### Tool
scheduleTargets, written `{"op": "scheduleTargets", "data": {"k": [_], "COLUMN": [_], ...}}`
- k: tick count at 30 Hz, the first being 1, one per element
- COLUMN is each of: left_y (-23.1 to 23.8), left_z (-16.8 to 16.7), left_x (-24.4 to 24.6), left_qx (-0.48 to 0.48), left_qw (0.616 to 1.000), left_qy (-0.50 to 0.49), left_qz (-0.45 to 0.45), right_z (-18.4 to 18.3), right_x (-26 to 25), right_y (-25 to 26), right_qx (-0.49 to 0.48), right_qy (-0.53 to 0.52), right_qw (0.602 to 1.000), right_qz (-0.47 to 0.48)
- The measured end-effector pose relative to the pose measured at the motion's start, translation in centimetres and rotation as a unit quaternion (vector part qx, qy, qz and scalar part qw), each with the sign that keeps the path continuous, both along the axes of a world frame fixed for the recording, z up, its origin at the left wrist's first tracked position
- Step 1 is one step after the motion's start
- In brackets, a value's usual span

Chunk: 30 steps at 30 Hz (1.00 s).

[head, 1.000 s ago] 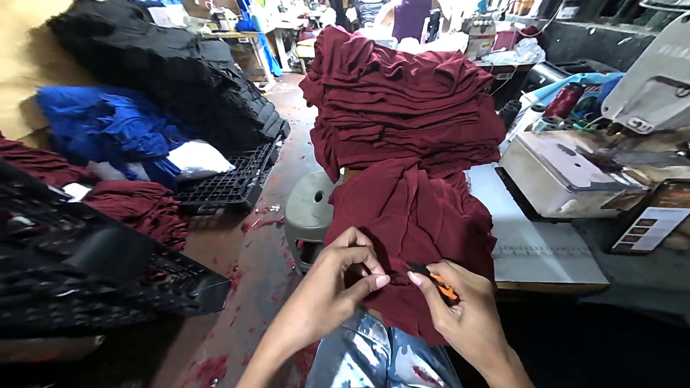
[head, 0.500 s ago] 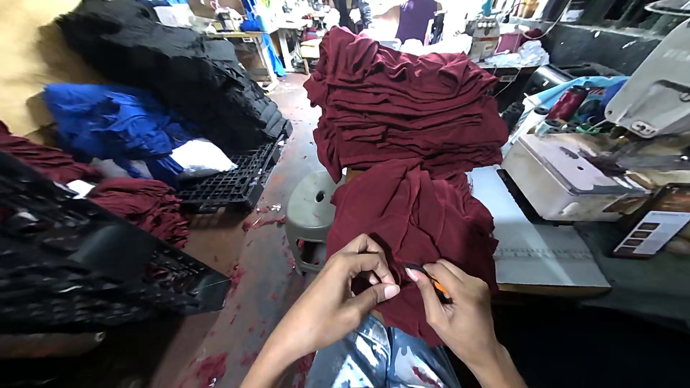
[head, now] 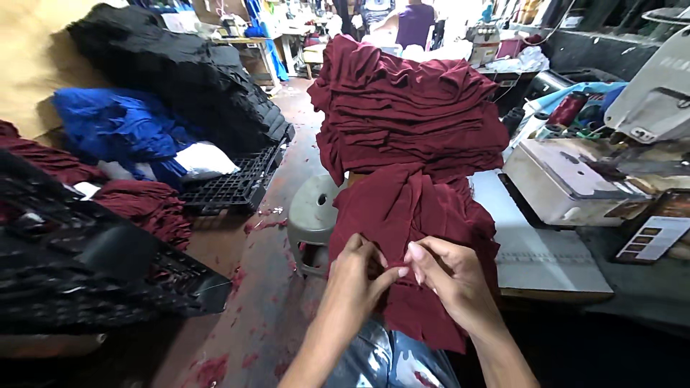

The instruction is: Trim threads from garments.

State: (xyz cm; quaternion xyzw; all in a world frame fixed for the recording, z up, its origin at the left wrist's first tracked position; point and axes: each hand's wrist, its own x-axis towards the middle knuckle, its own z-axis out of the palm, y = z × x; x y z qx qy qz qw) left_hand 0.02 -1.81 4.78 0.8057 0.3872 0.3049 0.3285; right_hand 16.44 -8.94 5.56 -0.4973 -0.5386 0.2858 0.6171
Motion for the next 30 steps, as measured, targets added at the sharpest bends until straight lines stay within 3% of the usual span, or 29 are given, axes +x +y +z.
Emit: {"op": "scheduleTargets", "data": {"k": [4, 9, 12, 21, 23, 26, 30], "left_y": [0.1, 1.6, 1.5, -0.8, -0.3, 0.6, 0.6], "left_z": [-0.4, 0.3, 0.3, -1.1, -0.8, -0.1, 0.0], "left_x": [-0.6, -2.7, -3.0, 0.0, -0.6, -2.0, -2.6], "left_qx": [-0.05, -0.176, -0.193, -0.016, -0.052, -0.157, -0.203], "left_qw": [0.998, 0.971, 0.967, 0.999, 0.996, 0.977, 0.964], "left_qy": [-0.033, -0.117, -0.123, -0.049, -0.071, -0.115, -0.143], "left_qz": [-0.034, -0.114, -0.114, 0.004, -0.034, -0.089, -0.092], "right_z": [-1.5, -2.4, -2.8, -2.2, -2.3, -2.6, -2.8], "right_x": [0.9, 1.1, 1.1, 2.1, 2.2, 2.0, 0.9], "right_y": [0.3, -0.5, -0.7, -0.7, -0.7, -0.9, -0.9], "right_qx": [-0.017, 0.007, 0.028, 0.025, 0.026, 0.021, 0.034], "right_qy": [-0.051, -0.205, -0.292, -0.11, -0.129, -0.254, -0.356], "right_qw": [0.998, 0.975, 0.952, 0.994, 0.991, 0.966, 0.929], "right_qz": [-0.037, -0.082, -0.092, -0.003, -0.005, -0.044, -0.095]}}
